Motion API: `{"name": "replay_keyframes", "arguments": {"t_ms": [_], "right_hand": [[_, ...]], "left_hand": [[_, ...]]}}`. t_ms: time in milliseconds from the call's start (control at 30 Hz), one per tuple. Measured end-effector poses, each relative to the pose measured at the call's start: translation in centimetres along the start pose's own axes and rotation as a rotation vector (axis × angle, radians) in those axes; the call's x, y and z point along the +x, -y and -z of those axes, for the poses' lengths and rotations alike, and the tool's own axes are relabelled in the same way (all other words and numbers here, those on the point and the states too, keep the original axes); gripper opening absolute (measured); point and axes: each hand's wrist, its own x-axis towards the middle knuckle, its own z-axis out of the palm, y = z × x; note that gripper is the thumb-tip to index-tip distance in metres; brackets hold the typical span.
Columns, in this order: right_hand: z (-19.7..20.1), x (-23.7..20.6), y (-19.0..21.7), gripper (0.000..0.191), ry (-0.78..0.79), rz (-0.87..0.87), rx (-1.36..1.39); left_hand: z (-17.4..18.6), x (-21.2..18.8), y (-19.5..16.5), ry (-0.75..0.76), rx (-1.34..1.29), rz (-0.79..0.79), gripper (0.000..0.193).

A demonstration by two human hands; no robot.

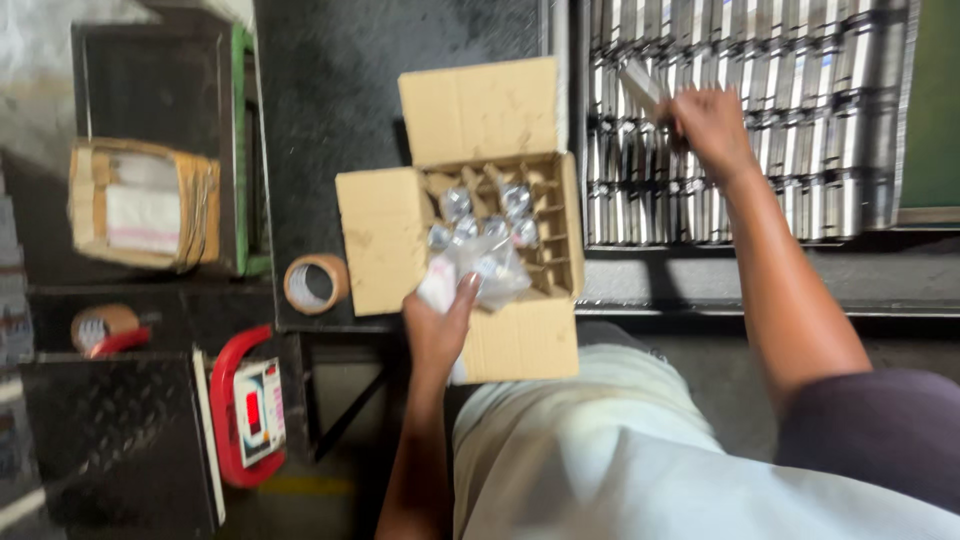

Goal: The person picks cylindrical metal parts from a tray, wraps each one in a small plastic bag, and places them into a cardboard box with dividers. The person then closes the box, seals it with tape, and stacks it with other boxes.

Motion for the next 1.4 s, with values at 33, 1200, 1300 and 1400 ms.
{"name": "replay_keyframes", "arguments": {"t_ms": [33, 1200, 1300, 1400], "right_hand": [[-1.1, -2.9, -0.3, 0.024, 0.084, 0.019, 0.081], [-30.2, -2.9, 11.5, 0.025, 0.486, 0.443, -1.186], [-28.9, -1.8, 12.4, 0.035, 1.235, -0.126, -0.524], [-27.6, -0.9, 13.0, 0.044, 0.869, 0.15, -0.828]], "left_hand": [[-0.1, 0.2, -0.1, 0.013, 0.037, -0.059, 0.028], [10.4, 0.6, 11.4, 0.052, -0.803, 0.398, 0.025], [10.2, 0.5, 12.4, 0.027, -0.786, 0.401, 0.02], [10.6, 0.3, 12.9, 0.116, -0.831, 0.316, 0.019]]}}
